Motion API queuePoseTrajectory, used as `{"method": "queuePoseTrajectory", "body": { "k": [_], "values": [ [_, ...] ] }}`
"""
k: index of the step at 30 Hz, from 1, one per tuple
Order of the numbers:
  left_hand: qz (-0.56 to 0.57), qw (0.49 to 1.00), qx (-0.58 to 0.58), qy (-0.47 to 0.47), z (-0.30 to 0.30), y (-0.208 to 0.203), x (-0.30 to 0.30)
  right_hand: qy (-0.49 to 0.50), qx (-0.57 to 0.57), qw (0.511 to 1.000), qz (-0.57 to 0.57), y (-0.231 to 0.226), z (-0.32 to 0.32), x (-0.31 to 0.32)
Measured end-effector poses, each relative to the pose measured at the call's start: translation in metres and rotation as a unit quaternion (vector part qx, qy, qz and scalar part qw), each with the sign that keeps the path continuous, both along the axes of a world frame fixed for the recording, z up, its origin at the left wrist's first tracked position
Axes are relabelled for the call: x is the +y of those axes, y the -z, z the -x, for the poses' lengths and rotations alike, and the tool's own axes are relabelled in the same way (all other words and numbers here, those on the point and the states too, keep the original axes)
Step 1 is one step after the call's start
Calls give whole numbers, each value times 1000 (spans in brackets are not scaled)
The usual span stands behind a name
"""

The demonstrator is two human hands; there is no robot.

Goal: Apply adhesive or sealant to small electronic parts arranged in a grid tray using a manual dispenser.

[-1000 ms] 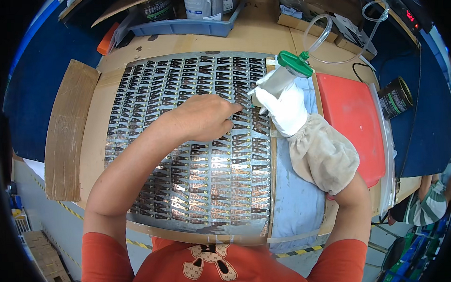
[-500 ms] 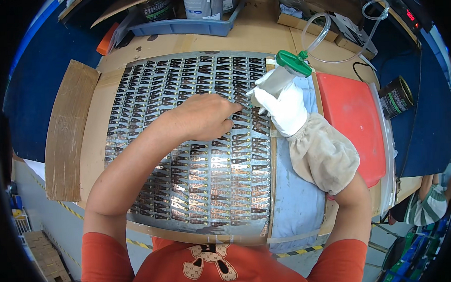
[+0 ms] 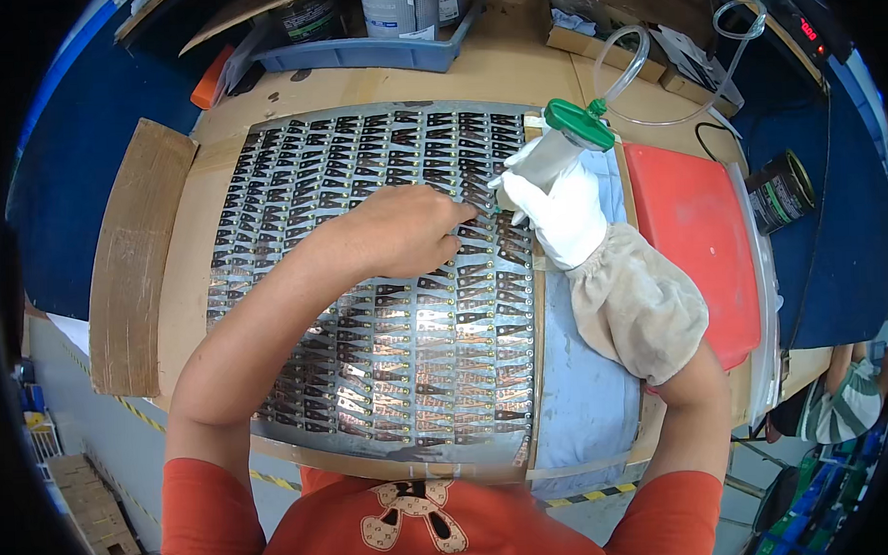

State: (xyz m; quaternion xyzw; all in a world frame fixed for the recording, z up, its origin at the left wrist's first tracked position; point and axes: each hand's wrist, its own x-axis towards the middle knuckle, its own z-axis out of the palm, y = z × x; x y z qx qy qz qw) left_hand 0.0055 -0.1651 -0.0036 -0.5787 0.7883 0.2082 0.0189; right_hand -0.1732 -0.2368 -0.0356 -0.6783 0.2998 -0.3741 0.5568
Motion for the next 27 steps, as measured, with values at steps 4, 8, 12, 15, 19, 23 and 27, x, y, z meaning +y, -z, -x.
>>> {"method": "queuePoseTrajectory", "body": {
  "k": [4,8,12,15,19,23,27],
  "values": [
    [-1,1000,-1,-3,1,0,0,6,-4,1000,11,2,-1,-3],
    [-7,1000,0,-2,1,-2,-1,-3,-18,1000,-8,0,-4,1],
    [-5,1000,1,-5,0,0,0,-6,-12,1000,10,0,-1,0],
    [-6,1000,2,-5,1,-1,0,-4,-9,1000,-15,3,0,-4],
    [-6,1000,-1,-6,1,-2,-1,0,-17,1000,-5,-1,-4,0],
    [-8,1000,-1,-8,1,-3,0,-17,-10,1000,-7,0,0,-1],
    [-4,1000,1,-5,1,-2,0,-9,-10,1000,1,0,-1,-3]
  ]
}}
